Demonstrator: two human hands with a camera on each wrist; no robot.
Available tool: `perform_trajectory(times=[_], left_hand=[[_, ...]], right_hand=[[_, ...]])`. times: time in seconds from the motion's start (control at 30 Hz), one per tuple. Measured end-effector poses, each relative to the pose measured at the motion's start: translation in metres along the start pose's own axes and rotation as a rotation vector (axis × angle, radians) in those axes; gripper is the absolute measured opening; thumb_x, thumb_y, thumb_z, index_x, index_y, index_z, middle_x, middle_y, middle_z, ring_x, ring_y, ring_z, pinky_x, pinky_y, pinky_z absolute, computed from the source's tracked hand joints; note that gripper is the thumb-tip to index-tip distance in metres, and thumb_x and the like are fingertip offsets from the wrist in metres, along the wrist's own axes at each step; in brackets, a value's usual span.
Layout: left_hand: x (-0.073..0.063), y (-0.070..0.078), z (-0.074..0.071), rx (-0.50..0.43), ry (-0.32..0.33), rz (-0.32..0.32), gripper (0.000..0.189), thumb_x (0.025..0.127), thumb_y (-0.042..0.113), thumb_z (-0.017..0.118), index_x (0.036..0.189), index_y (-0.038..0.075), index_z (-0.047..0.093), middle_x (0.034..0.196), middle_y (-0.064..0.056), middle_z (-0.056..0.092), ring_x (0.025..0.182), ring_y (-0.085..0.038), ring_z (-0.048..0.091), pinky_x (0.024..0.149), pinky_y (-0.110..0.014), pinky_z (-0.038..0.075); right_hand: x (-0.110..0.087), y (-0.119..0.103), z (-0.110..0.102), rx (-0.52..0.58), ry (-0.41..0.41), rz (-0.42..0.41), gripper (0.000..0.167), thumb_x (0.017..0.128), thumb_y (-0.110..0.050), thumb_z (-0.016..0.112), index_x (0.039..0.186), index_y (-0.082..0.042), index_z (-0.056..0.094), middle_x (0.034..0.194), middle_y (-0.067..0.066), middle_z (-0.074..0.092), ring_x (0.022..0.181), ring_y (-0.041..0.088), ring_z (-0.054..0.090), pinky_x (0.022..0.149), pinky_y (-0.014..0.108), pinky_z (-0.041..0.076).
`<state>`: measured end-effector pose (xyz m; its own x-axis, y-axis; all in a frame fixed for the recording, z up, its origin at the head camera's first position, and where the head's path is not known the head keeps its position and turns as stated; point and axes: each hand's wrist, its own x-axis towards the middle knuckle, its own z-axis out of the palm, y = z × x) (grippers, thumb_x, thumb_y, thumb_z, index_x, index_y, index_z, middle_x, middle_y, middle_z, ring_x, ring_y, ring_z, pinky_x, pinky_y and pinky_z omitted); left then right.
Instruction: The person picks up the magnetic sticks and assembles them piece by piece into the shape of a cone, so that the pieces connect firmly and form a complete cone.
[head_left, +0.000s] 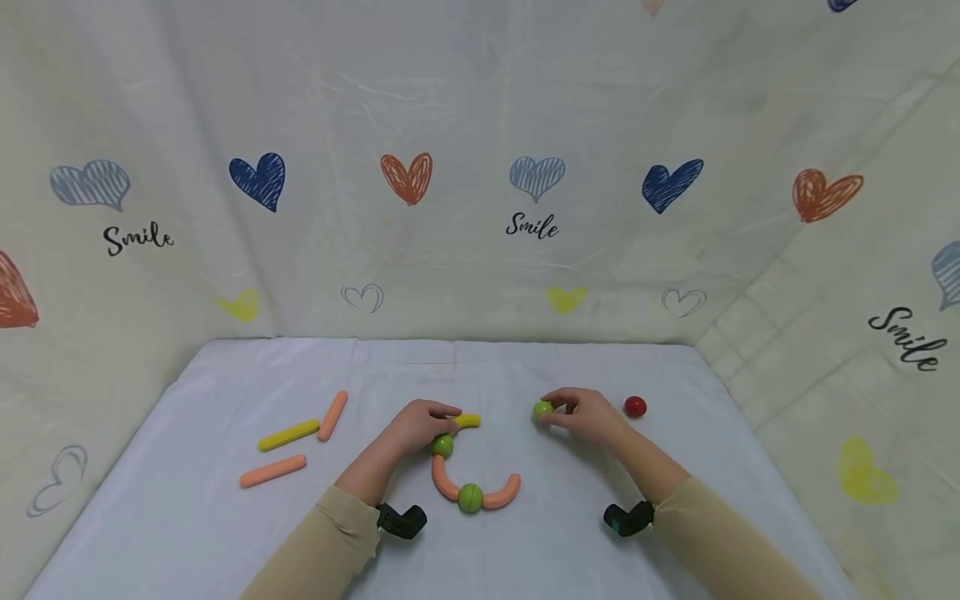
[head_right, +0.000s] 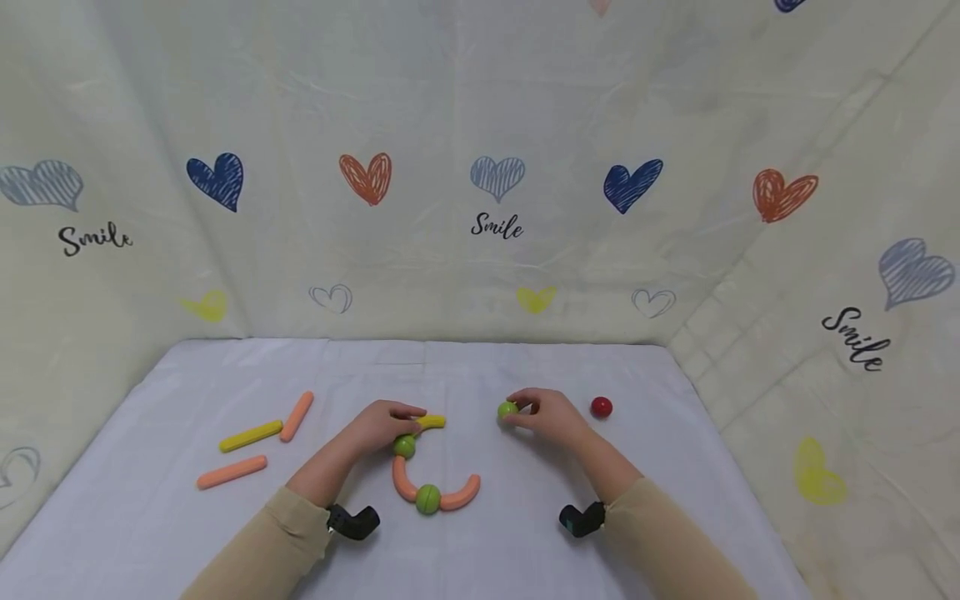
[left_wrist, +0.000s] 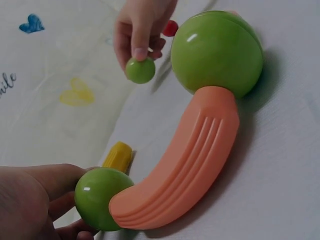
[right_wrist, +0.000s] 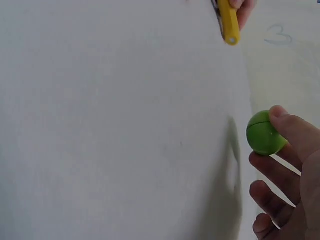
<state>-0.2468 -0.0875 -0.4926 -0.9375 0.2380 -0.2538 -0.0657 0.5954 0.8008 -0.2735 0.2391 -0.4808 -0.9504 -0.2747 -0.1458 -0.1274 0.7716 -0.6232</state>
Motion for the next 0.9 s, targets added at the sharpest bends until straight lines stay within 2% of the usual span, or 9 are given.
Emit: perform_trajectory(times=[0.23, 0.43, 0.9], left_hand=[[0.000, -0.001, -0.002, -0.037, 0.010, -0.008, 0.029, 0.091, 0.026, 0.071, 0.119, 0.019, 0.074, 0.113, -0.006, 0.068, 0.095, -0.017, 0.058, 0.081, -0.035, 0.047], [0.001, -0.003, -0.002, -0.036, 0.011, -0.010, 0.028, 0.091, 0.027, 0.071, 0.118, 0.022, 0.074, 0.114, -0.005, 0.068, 0.098, -0.017, 0.059, 0.086, -0.038, 0.047], [0.002, -0.007, -0.004, -0.075, -0.009, -0.007, 0.029, 0.092, 0.028, 0.070, 0.121, 0.023, 0.073, 0.115, -0.004, 0.067, 0.103, -0.019, 0.058, 0.090, -0.040, 0.047]], right_hand=[[0.005, -0.028, 0.020, 0.023, 0.005, -0.044, 0.038, 0.083, -0.039, 0.080, 0.115, -0.020, 0.073, 0.106, -0.004, 0.069, 0.088, 0.018, 0.053, 0.074, 0.033, 0.045], [0.008, -0.047, 0.035, 0.000, 0.006, -0.076, 0.034, 0.082, -0.038, 0.081, 0.111, -0.021, 0.074, 0.097, -0.008, 0.068, 0.082, 0.016, 0.053, 0.069, 0.031, 0.045], [0.009, -0.065, 0.056, -0.056, 0.026, -0.099, 0.031, 0.082, -0.039, 0.081, 0.107, -0.021, 0.075, 0.090, -0.010, 0.067, 0.078, 0.013, 0.053, 0.069, 0.031, 0.045]])
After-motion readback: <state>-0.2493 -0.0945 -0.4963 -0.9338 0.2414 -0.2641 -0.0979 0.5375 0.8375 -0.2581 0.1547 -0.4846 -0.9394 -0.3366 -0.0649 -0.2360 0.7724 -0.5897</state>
